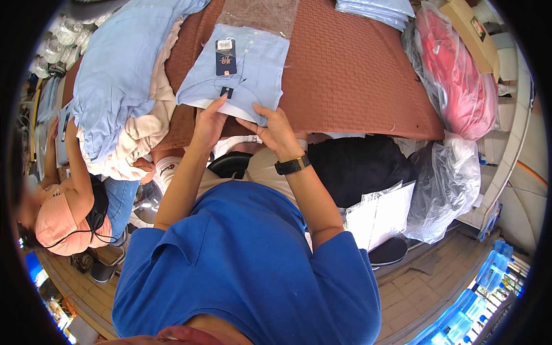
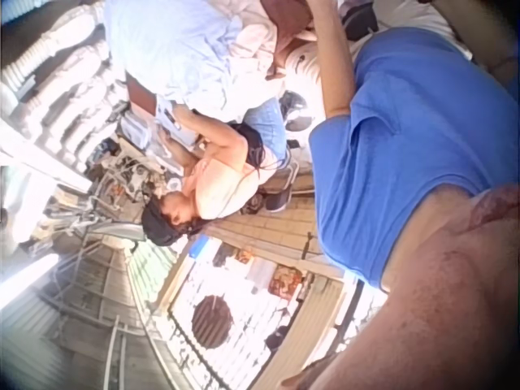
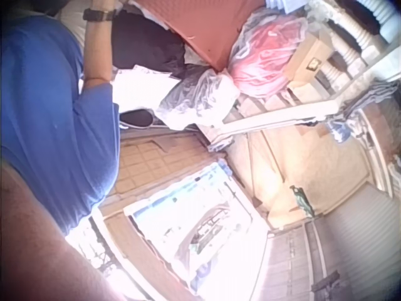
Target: The person folds a light blue collared shirt on a table by tucking in the sleeves and folding the bottom up, then places the folded shirt into a clear plastic bag and seals it.
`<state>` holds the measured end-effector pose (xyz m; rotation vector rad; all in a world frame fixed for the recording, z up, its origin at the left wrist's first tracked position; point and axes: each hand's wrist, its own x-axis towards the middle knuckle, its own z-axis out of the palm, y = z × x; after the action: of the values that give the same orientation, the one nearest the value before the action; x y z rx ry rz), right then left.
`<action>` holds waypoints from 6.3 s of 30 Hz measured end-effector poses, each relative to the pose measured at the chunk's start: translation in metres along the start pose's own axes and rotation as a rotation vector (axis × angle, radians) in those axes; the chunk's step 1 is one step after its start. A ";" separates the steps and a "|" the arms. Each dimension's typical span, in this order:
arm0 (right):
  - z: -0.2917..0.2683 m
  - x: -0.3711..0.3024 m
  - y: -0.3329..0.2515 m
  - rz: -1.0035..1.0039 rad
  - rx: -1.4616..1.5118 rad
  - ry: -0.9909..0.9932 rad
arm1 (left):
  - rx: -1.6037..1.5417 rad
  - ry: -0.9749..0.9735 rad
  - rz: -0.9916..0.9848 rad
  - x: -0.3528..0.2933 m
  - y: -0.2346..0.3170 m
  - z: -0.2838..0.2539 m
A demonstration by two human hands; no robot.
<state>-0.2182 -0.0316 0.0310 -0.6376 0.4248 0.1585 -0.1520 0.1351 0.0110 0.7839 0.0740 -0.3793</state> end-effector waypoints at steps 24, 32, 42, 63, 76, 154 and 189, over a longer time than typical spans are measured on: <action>0.014 -0.005 0.000 -0.016 -0.179 0.087 | -0.025 0.058 -0.065 -0.003 -0.013 0.007; 0.046 -0.029 -0.043 -0.103 -1.951 0.481 | 0.010 0.046 -0.041 -0.006 -0.021 0.001; 0.031 0.084 -0.041 -1.327 -1.990 0.178 | -0.005 0.010 -0.037 0.001 -0.030 -0.005; 0.037 0.094 -0.042 -1.140 -2.077 0.166 | -0.040 -0.008 0.068 0.055 -0.037 0.026; 0.008 0.093 -0.093 -1.076 -2.189 0.259 | -0.048 -0.052 0.069 0.081 -0.029 0.031; 0.053 0.058 -0.045 -1.356 -1.941 0.055 | -0.026 -0.134 0.128 0.108 -0.028 0.039; 0.160 0.004 -0.025 -1.599 -1.256 0.147 | 1.509 -0.346 1.018 0.161 0.113 0.088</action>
<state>-0.1546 0.0463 0.1584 -2.0388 -0.2133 -1.2568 0.0317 0.0973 0.1170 2.0556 -1.0199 0.5298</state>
